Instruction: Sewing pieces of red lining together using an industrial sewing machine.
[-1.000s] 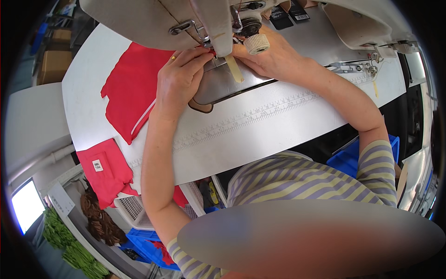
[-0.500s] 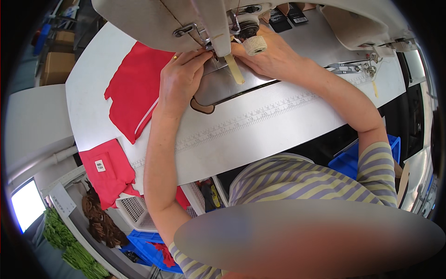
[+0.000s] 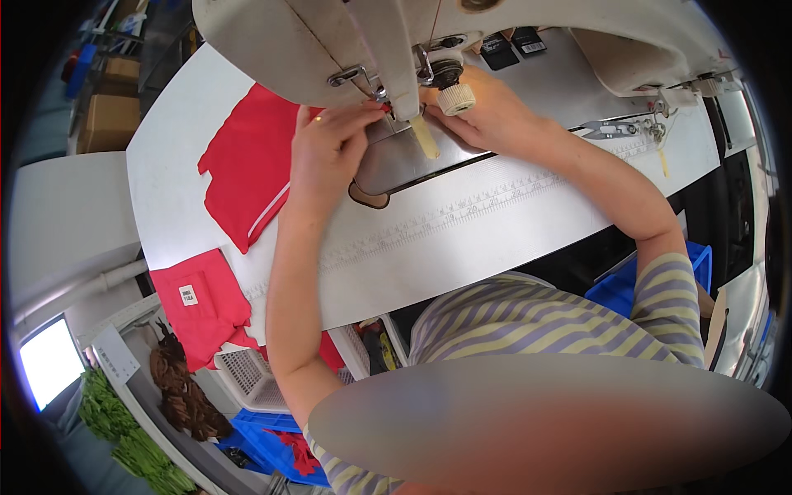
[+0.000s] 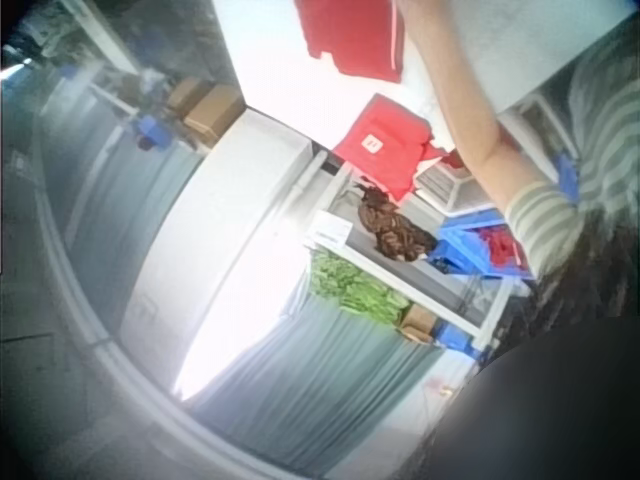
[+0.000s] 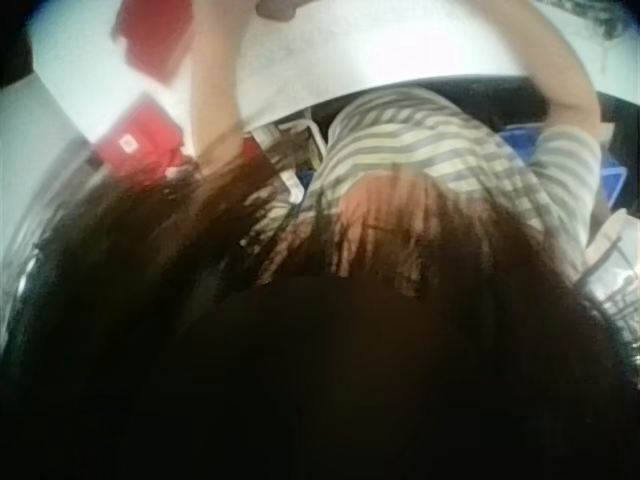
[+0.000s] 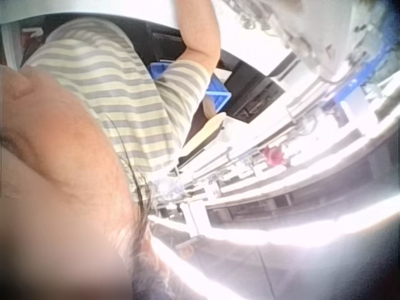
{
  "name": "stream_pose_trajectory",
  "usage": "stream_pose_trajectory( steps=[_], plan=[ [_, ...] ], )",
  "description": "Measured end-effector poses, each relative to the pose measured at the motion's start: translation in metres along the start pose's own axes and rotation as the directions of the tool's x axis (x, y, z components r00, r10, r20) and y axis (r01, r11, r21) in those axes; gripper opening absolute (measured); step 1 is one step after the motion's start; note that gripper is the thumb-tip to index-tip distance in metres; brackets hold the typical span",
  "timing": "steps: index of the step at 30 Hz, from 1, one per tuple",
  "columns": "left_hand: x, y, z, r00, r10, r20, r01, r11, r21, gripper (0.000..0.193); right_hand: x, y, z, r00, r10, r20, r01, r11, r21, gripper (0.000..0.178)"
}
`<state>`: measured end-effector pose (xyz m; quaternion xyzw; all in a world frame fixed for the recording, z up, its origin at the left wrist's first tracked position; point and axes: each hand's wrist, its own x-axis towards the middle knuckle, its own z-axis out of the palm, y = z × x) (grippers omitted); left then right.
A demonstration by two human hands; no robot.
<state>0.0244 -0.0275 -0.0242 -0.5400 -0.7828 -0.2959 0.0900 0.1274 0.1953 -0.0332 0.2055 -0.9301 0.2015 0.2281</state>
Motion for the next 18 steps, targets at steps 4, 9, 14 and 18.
stream_pose_trajectory(
  steps=[4,9,14,18],
  plan=[
    [-0.004,-0.023,0.002,0.84,-0.532,0.111,0.536,0.778,-0.329,0.023,-0.005,0.003,-0.002,0.998,0.036,-0.045,-0.036,0.999,0.002,0.017],
    [0.0,-0.075,-0.011,0.847,-0.518,0.12,0.45,0.819,0.357,0.051,-0.006,0.004,0.0,0.993,0.026,-0.114,-0.037,0.994,-0.1,0.016],
    [-0.053,-0.039,-0.053,0.756,-0.645,0.111,0.536,0.707,0.461,0.068,-0.005,-0.001,-0.007,1.0,0.008,-0.008,-0.01,0.989,-0.148,0.019],
    [-0.12,0.071,-0.043,0.843,-0.459,0.281,0.398,0.883,0.249,0.084,-0.011,-0.03,-0.003,0.996,-0.081,-0.045,0.085,0.992,0.098,0.021]
  ],
)
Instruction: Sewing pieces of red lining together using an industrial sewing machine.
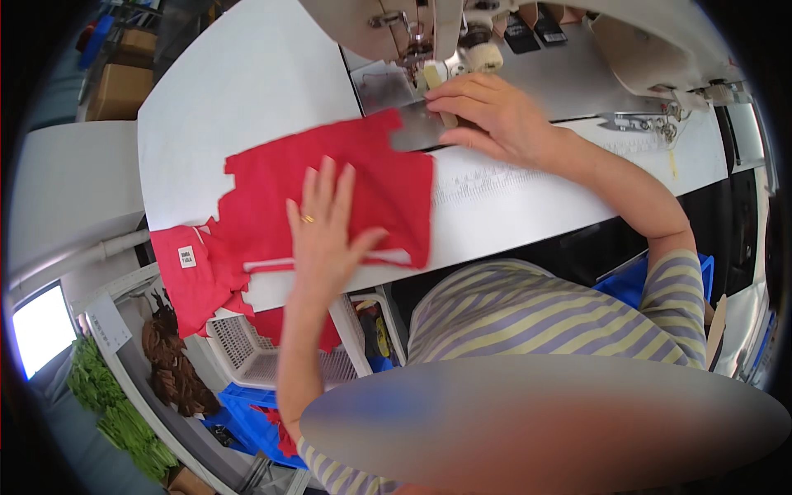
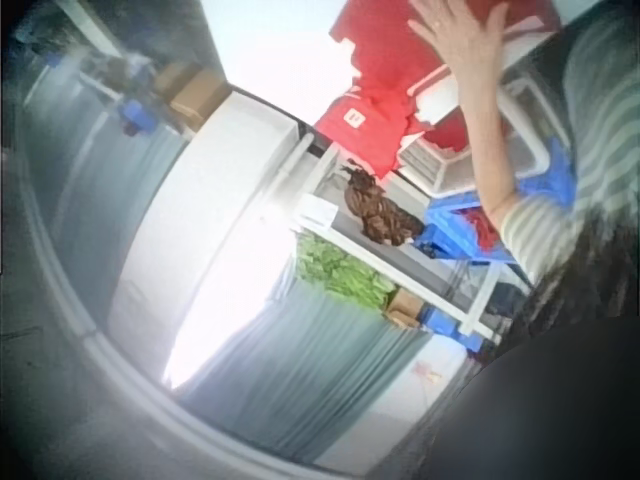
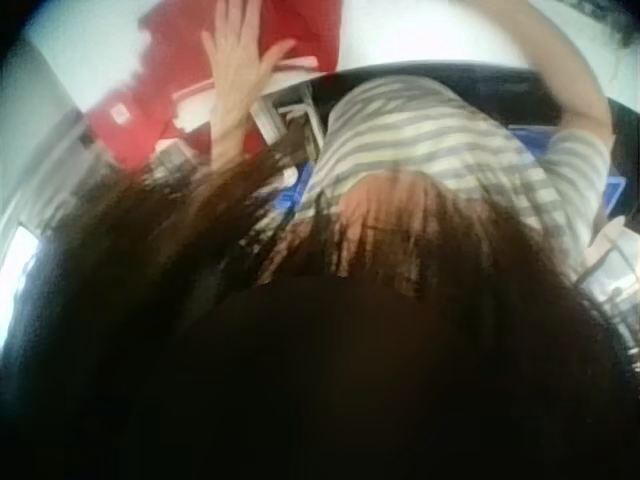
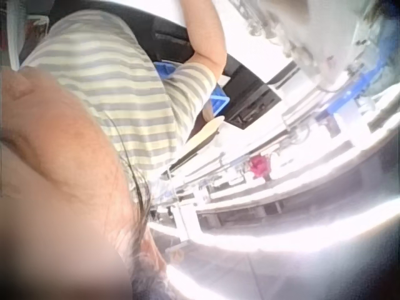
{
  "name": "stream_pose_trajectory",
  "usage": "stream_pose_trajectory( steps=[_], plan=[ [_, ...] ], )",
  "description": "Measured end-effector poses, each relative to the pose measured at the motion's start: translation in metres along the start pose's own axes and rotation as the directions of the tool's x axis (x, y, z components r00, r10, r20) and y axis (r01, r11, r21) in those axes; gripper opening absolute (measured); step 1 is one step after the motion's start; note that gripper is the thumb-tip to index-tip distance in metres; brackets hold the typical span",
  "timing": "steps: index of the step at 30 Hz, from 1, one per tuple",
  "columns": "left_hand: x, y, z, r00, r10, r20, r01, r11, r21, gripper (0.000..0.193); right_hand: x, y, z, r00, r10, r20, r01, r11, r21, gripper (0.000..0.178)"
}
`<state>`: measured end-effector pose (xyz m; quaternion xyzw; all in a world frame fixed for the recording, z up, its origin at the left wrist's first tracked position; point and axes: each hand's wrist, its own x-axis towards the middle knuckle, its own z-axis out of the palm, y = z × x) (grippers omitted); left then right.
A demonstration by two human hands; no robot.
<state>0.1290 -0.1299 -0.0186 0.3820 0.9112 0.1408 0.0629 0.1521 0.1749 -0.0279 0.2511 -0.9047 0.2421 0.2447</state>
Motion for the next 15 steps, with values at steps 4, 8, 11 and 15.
stream_pose_trajectory(
  steps=[4,8,11,15],
  plan=[
    [-0.034,0.046,0.013,0.998,-0.021,0.062,0.028,0.993,-0.113,0.09,-0.003,-0.026,0.017,0.996,0.003,0.088,-0.014,0.991,0.13,0.02],
    [-0.018,0.056,0.011,0.998,-0.043,-0.04,0.037,0.99,-0.133,0.093,-0.006,-0.042,0.012,0.941,0.273,0.199,-0.338,0.769,0.542,0.015],
    [-0.006,0.059,0.014,0.996,0.0,-0.091,-0.011,0.993,-0.119,0.092,-0.004,-0.046,-0.008,0.679,0.586,0.443,-0.651,0.201,0.732,0.019],
    [0.001,0.061,0.017,0.993,0.053,-0.104,-0.067,0.99,-0.128,0.092,0.005,-0.045,-0.024,0.53,0.58,0.619,-0.84,0.261,0.475,0.024]
  ],
)
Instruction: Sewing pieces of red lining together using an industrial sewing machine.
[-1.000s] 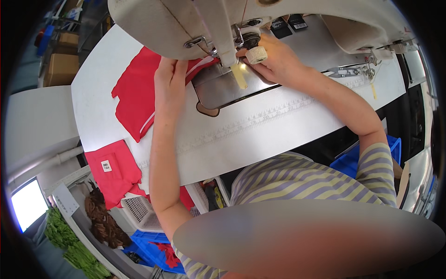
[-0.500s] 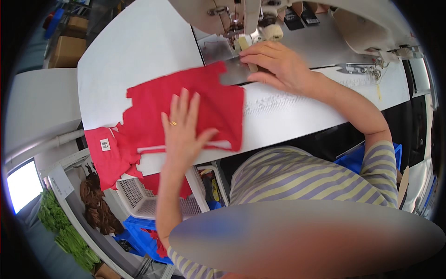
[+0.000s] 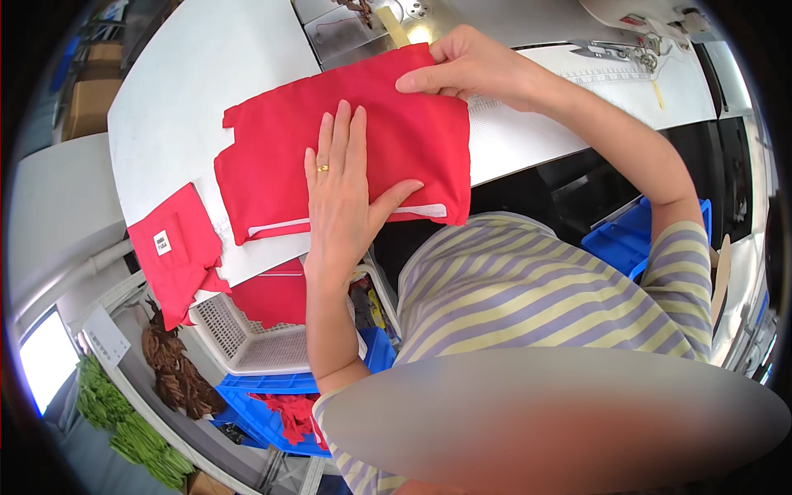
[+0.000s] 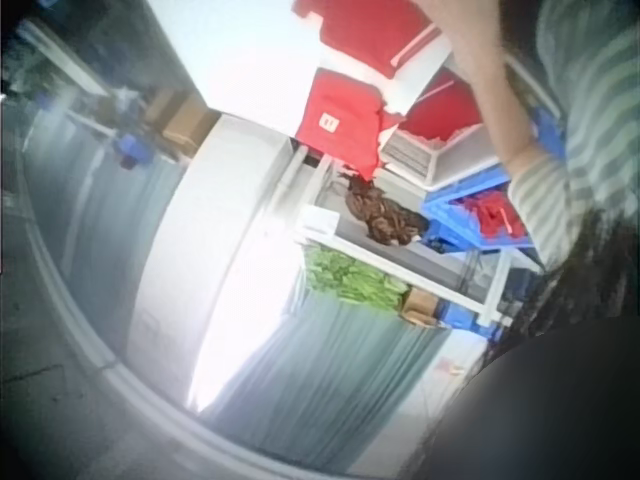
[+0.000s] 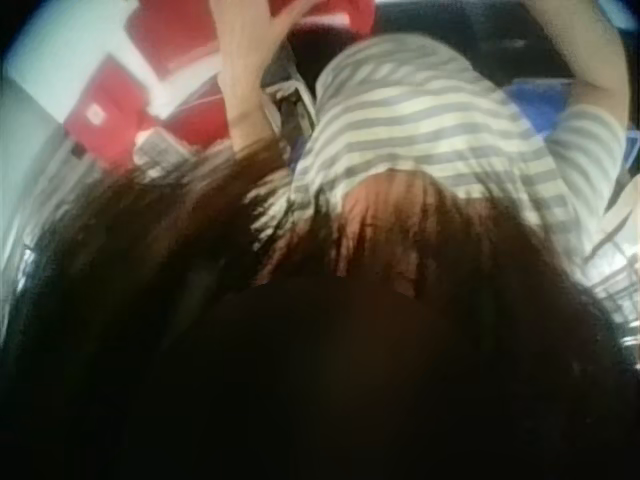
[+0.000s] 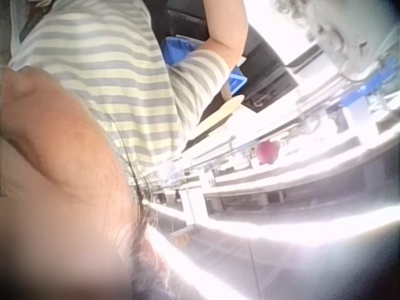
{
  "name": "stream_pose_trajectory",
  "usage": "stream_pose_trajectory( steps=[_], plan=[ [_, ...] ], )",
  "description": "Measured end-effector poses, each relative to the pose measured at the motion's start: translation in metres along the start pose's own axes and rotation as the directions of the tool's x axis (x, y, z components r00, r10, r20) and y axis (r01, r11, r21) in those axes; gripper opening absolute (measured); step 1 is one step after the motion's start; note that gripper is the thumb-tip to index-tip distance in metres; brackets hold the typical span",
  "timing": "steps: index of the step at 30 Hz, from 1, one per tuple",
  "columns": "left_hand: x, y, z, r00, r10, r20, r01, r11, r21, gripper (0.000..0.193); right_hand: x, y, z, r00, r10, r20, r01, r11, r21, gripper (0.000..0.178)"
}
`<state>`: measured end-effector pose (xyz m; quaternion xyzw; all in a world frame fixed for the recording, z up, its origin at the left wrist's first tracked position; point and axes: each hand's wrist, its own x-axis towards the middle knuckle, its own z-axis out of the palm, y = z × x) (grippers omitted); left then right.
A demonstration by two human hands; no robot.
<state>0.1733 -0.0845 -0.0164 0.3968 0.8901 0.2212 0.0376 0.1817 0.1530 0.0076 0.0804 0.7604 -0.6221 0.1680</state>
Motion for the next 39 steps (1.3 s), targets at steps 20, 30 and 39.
stream_pose_trajectory(
  steps=[20,30,39],
  plan=[
    [0.028,0.026,0.026,0.877,-0.167,-0.451,0.049,0.964,-0.261,0.033,0.001,0.016,0.007,0.988,-0.153,-0.016,0.152,0.958,0.244,0.019],
    [0.032,0.03,0.012,0.859,-0.296,-0.418,-0.144,0.643,-0.752,0.033,-0.006,0.012,0.022,0.979,-0.138,0.151,-0.007,0.714,0.7,0.022],
    [0.028,0.013,-0.014,0.886,-0.146,-0.44,-0.108,0.857,-0.503,0.019,-0.036,0.006,0.017,0.833,-0.472,-0.289,0.433,0.881,-0.19,0.023]
  ],
)
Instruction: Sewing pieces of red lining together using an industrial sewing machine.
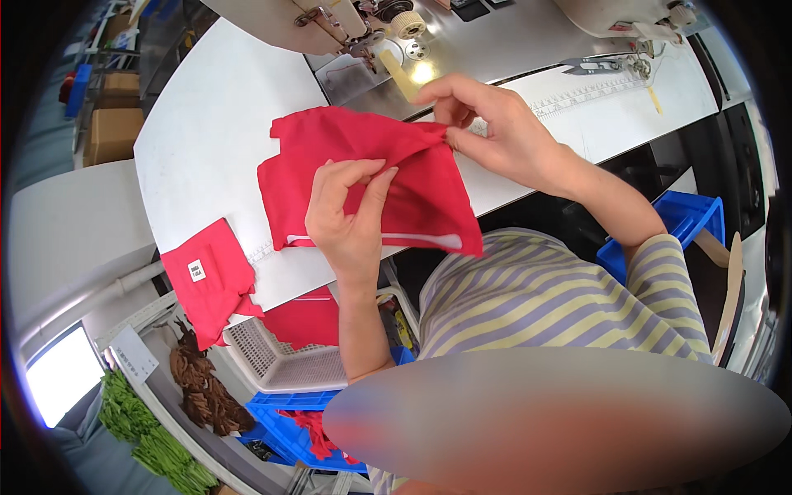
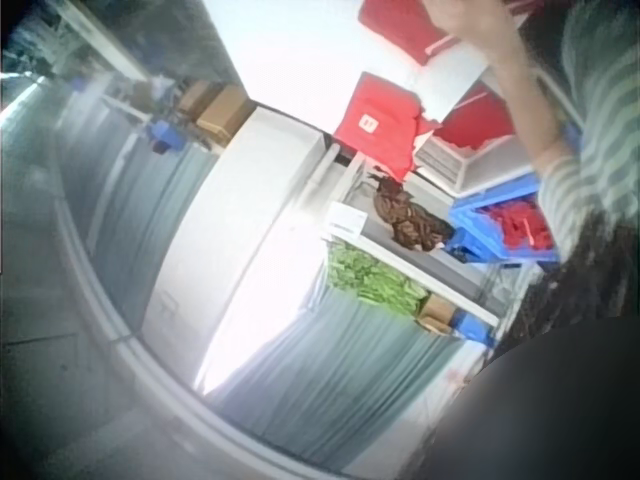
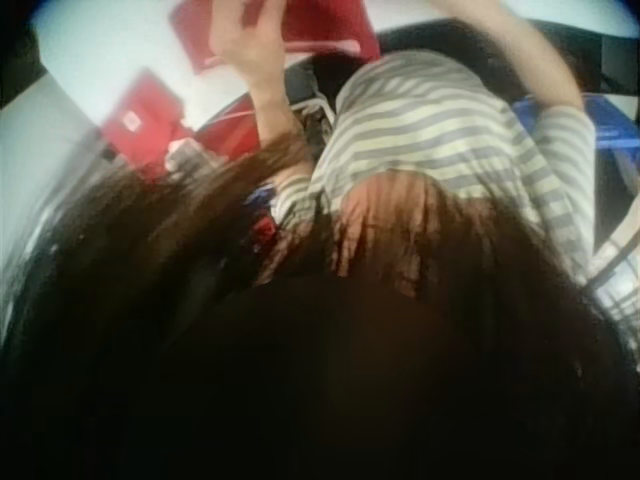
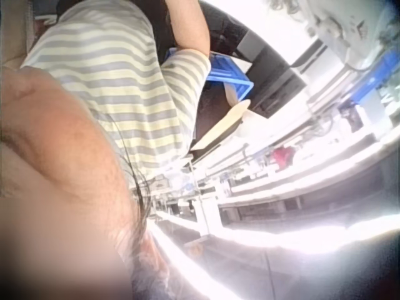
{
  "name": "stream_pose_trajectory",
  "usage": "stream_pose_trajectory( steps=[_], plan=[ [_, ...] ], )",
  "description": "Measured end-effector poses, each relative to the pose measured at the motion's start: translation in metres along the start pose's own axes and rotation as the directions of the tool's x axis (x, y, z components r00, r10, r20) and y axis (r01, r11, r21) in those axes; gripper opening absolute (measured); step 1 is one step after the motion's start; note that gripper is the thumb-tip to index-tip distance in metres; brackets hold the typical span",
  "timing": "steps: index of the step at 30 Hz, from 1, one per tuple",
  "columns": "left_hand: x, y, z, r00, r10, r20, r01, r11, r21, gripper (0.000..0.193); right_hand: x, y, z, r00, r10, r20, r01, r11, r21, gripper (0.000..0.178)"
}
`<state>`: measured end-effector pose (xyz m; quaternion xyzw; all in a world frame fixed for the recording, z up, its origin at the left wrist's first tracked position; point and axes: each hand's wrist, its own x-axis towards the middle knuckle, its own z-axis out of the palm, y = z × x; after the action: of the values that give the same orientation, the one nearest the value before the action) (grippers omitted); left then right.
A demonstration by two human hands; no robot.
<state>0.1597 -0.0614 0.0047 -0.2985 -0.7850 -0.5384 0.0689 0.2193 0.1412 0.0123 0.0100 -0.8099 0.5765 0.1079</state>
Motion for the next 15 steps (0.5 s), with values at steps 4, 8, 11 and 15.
stream_pose_trajectory(
  steps=[4,8,11,15],
  plan=[
    [-0.002,0.002,0.005,0.993,-0.116,0.01,0.115,0.978,-0.173,0.012,-0.008,0.001,0.005,0.996,0.068,0.061,-0.076,0.988,0.133,0.029],
    [-0.002,0.001,0.009,0.993,-0.107,0.041,0.113,0.973,-0.202,0.009,-0.007,0.001,0.012,0.998,-0.069,-0.007,0.069,0.99,0.123,0.036],
    [-0.003,-0.001,0.013,0.993,-0.08,0.088,0.095,0.978,-0.185,0.009,0.002,0.007,0.016,0.866,-0.494,-0.081,0.447,0.836,-0.32,0.035],
    [-0.005,-0.003,0.016,0.989,-0.102,0.108,0.126,0.96,-0.251,0.015,0.004,0.014,0.015,0.842,-0.538,0.03,0.531,0.82,-0.212,0.037]
  ],
)
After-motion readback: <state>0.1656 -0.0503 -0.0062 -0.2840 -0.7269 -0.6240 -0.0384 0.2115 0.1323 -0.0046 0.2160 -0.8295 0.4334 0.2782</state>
